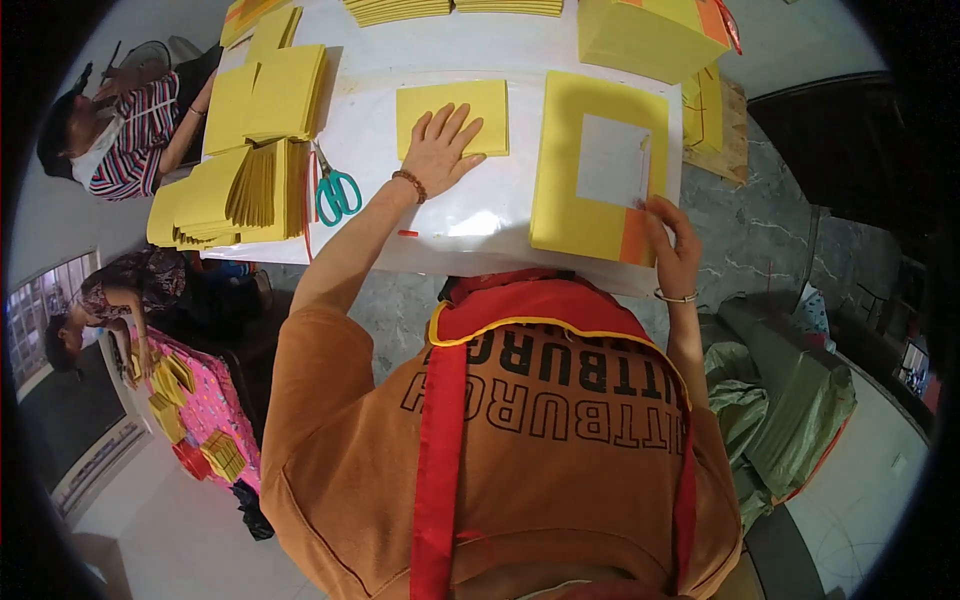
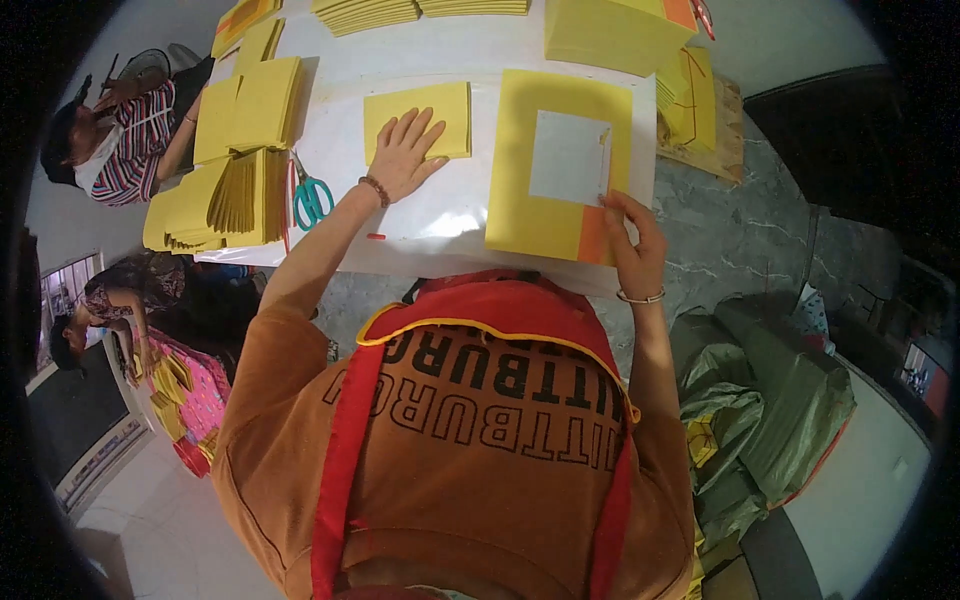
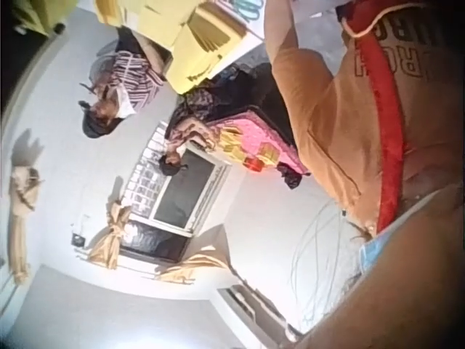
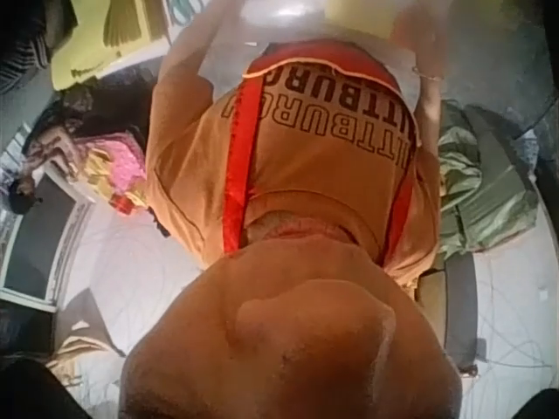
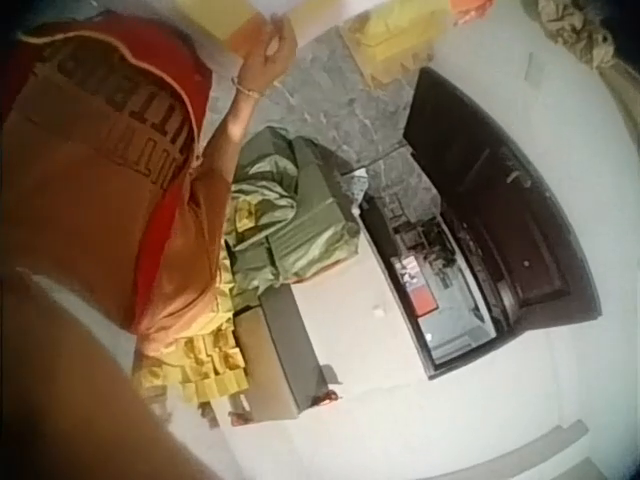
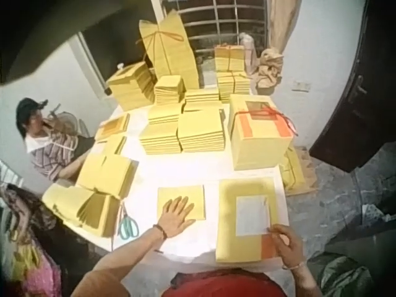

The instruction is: Folding individual sheets of yellow paper and stacking them into organized bundles.

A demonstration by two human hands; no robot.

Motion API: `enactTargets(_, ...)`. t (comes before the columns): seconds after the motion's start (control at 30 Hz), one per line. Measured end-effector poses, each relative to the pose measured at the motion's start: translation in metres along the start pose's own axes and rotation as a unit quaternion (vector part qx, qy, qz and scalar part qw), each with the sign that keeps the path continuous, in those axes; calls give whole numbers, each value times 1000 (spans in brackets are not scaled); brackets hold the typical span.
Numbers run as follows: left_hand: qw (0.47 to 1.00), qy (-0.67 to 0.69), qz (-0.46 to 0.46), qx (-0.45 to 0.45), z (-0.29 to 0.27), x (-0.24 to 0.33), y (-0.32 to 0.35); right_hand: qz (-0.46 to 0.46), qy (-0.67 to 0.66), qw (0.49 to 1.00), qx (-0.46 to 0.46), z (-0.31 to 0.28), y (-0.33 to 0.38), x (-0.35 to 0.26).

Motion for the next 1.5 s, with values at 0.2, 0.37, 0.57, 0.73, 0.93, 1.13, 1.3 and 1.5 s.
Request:
enactTargets(0.2,1000,19,10,-13,-12,0,-7,-235,274,933,1,15,-1,-38)
enactTargets(0.37,981,46,78,172,-109,62,-53,-201,211,957,-5,11,-6,-27)
enactTargets(0.57,960,123,240,82,-111,181,-71,-158,112,980,-39,8,-11,-10)
enactTargets(0.73,948,211,226,76,-113,178,-77,-34,-121,986,-106,9,-24,26)
enactTargets(0.93,915,355,183,48,-104,164,-84,-48,-148,982,-110,8,-25,27)
enactTargets(1.13,884,465,52,-12,-82,146,-86,-10,-173,979,-105,10,-26,32)
enactTargets(1.3,843,534,-35,-55,-66,138,-83,-11,-146,985,-95,7,-26,27)
enactTargets(1.5,813,573,-65,-81,-64,138,-85,-17,-158,980,-116,10,-25,28)
Point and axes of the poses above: each hand's wrist, its own y-axis away from the middle knuckle, its own z-axis out of the palm, x = y × z, the point moved 9 cm from there along -y, towards the middle knuckle, and after that the axes turned 14 degrees about z, right-handed, at the moved point
